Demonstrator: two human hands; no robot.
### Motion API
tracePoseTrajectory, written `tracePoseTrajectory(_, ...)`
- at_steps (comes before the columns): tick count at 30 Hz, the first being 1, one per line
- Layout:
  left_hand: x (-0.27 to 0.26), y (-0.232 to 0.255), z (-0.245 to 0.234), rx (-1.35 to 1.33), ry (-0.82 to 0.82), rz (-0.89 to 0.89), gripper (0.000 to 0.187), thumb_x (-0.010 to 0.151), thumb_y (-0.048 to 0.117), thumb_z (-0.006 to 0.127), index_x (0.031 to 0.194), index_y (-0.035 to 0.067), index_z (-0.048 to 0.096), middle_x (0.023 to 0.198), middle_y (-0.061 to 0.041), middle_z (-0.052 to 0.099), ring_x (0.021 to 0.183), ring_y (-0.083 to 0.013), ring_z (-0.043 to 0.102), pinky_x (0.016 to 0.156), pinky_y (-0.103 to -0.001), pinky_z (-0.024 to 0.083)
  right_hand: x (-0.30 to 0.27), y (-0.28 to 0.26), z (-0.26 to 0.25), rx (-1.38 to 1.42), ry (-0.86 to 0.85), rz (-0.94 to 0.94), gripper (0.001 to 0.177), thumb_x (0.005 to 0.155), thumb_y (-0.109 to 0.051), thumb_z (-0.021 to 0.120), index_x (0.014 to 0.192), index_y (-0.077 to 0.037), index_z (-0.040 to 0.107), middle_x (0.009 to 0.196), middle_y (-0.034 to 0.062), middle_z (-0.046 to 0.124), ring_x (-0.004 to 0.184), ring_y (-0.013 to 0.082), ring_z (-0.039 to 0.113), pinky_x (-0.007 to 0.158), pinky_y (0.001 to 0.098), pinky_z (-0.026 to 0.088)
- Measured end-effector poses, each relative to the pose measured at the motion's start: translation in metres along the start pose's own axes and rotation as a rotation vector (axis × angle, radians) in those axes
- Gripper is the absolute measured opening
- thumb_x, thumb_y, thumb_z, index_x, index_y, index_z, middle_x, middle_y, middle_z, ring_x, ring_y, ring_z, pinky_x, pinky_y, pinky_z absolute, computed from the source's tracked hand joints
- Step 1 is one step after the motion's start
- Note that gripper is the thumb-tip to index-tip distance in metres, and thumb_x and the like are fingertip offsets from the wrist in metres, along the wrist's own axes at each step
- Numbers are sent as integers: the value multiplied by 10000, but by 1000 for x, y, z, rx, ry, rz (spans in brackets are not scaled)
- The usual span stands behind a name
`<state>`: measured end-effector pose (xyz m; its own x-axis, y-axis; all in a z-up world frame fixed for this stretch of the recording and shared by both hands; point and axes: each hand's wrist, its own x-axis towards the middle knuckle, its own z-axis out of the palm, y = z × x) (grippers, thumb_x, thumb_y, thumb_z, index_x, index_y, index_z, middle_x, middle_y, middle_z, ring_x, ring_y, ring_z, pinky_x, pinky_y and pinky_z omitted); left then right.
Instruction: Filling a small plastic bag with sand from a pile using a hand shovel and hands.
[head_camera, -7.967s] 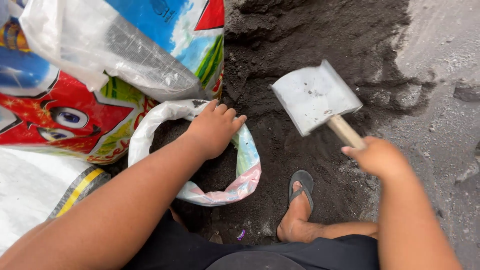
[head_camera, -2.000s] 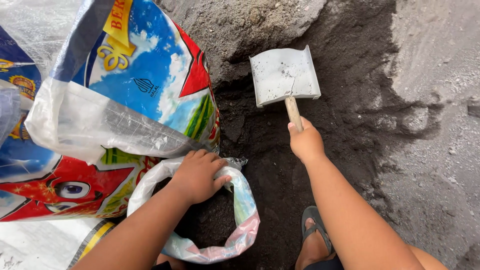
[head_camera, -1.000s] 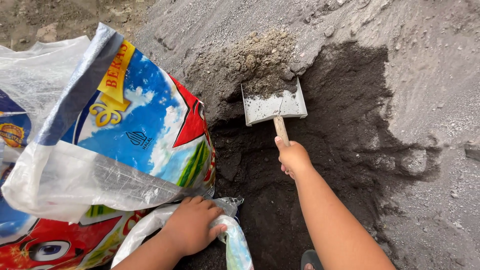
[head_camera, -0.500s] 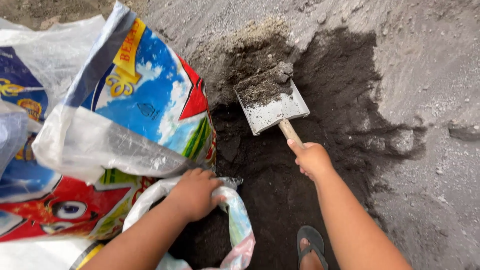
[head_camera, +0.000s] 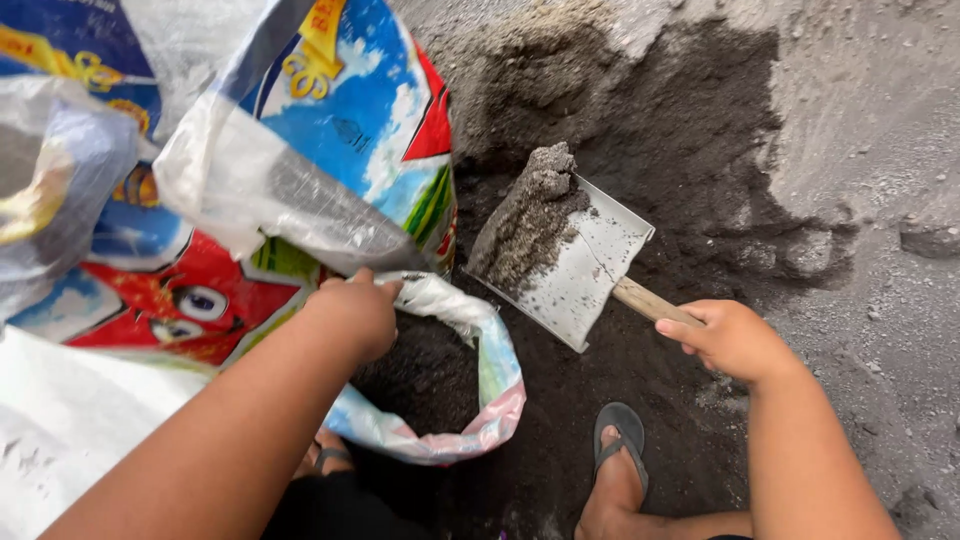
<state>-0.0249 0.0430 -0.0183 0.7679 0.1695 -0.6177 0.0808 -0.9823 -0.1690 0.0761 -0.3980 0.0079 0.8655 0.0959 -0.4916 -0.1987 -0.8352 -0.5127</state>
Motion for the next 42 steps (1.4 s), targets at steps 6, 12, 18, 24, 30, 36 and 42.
tracePoseTrajectory(6, -37, 3, -4, -209, 164, 22, 455, 827, 71, 633, 1255, 207, 705, 1582, -129, 396, 1256, -433, 497, 982, -594, 473, -35, -27, -13, -266, -39, 17, 350, 825, -259, 827, 1110, -58, 851, 859, 90, 807, 761, 201, 677, 702, 324, 534)
tracePoseTrajectory(12, -38, -16, 0, -347, 188, -24, 667, 774, -58, 630, 1323, 319, 676, 1640, -49, 357, 1211, -424, 556, 1009, -519, 523, -71, -71, -12, -516, 10, 20, 340, 791, -383, 861, 1068, -186, 862, 765, 39, 806, 678, 185, 687, 646, 312, 526)
tracePoseTrajectory(18, -33, -33, 14, -368, 294, 12, 559, 840, 45, 638, 1287, 377, 699, 1436, -152, 504, 1131, -417, 595, 982, -502, 531, -118, -120, -3, -1027, 148, -46, 340, 848, -649, 671, 1040, -382, 757, 753, -94, 766, 740, 118, 716, 676, 286, 523)
tracePoseTrajectory(24, -26, -51, 23, -457, 353, 94, 752, 680, -145, 675, 1218, 375, 749, 1296, -80, 599, 1120, -374, 601, 1001, -459, 522, -156, -125, 14, -1251, 474, -360, 351, 861, -648, 620, 1091, -392, 690, 786, -138, 727, 726, 131, 727, 619, 278, 542)
tracePoseTrajectory(30, -28, -68, 24, -553, 430, 151, 596, 674, -161, 666, 1073, 256, 811, 1288, -42, 638, 1190, -312, 612, 1020, -437, 513, -170, -124, 19, -1064, 624, -777, 458, 812, -439, 789, 1210, -219, 746, 869, -68, 667, 707, 178, 652, 655, 306, 501)
tracePoseTrajectory(36, -33, -70, 18, -525, 383, 155, 791, 558, -252, 730, 1159, 260, 772, 1310, -37, 635, 1185, -303, 630, 1009, -435, 542, -179, -135, 19, -932, 612, -834, 468, 774, -340, 840, 1202, -160, 781, 926, -41, 695, 735, 198, 644, 708, 333, 497)
tracePoseTrajectory(42, -36, -68, 17, -637, 395, 127, 347, 840, 72, 690, 1138, 227, 778, 1280, -56, 660, 1082, -301, 662, 951, -454, 545, -185, -137, 14, -784, 664, -903, 407, 754, -206, 896, 1146, -118, 825, 999, -3, 729, 813, 223, 627, 801, 360, 472)
